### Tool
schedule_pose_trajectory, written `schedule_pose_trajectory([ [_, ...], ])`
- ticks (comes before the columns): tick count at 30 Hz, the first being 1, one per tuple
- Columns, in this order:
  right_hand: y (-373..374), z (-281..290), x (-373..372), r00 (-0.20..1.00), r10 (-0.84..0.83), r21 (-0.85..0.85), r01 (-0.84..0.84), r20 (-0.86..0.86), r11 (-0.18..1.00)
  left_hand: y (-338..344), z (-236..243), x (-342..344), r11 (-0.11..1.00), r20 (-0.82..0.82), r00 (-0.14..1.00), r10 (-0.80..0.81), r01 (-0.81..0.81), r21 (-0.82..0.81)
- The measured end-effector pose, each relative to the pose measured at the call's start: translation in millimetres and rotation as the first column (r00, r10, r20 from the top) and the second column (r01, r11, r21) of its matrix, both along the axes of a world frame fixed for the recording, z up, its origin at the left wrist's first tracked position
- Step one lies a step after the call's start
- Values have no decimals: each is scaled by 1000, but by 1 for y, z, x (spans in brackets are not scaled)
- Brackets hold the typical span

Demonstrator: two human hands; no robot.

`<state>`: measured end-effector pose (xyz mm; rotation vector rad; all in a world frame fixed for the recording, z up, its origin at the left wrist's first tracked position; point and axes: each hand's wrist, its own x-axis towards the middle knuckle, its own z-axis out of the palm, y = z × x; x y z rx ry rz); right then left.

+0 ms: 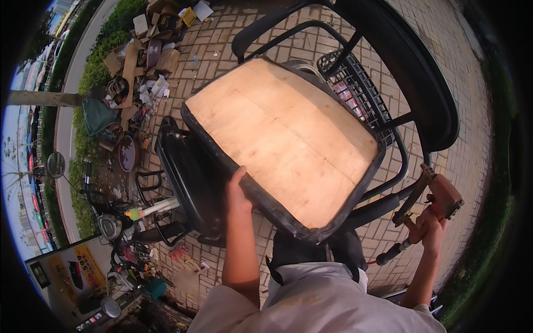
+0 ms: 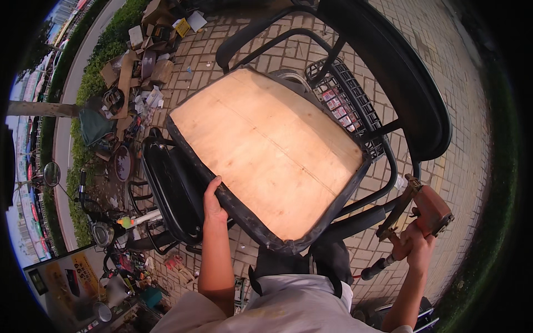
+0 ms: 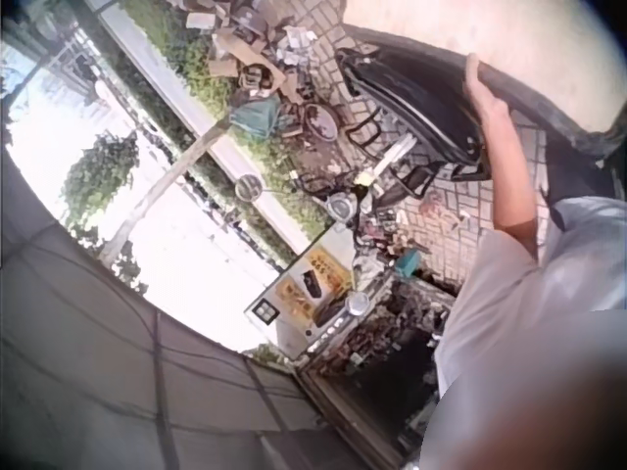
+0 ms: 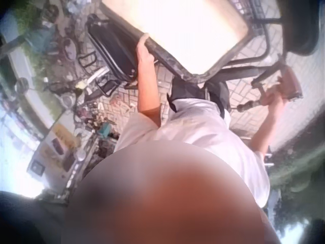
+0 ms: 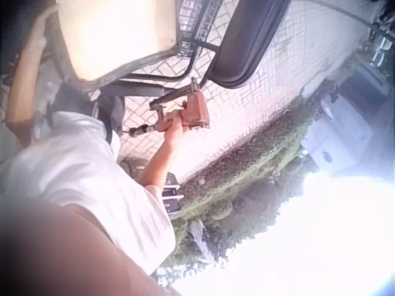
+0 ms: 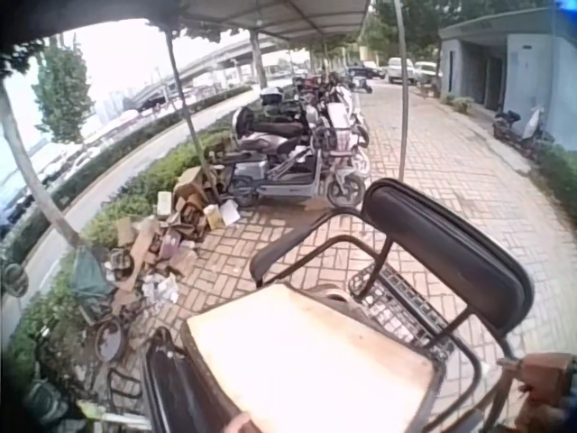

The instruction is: The person uses a pneumatic staple gun to attach black fabric to the underside of a scooter seat. They repeatedly pull the fabric taut and drive staples along the perimeter of the wooden base, working around the edges and corners to secure the upholstery.

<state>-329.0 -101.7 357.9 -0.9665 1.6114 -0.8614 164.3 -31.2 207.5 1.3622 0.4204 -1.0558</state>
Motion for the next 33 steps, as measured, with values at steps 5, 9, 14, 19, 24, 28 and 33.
schedule_pose_trajectory([
  [5,-20,14,-7,1000,24,-52,-24,7,998,9,13,-29,994,23,994,107,-106,-15],
  [9,-31,22,-24,998,66,-42,-65,5,997,-4,10,-55,988,60,987,152,-152,-6],
  [14,-37,30,-40,998,61,-39,-60,19,997,-20,56,-101,989,-19,989,145,-146,-28],
  [19,-44,27,-55,995,35,-74,-28,91,997,-23,84,-116,991,-34,991,131,-131,-2],
  [24,-51,28,-72,996,39,-102,-30,84,994,-22,121,-103,1000,-117,993,4,-5,0],
  [28,-53,22,-78,986,40,-100,-24,161,995,-9,148,-107,998,25,999,-20,18,63],
  [33,-50,25,-92,972,40,-126,-11,230,992,15,163,-133,995,326,941,95,-92,-23],
])
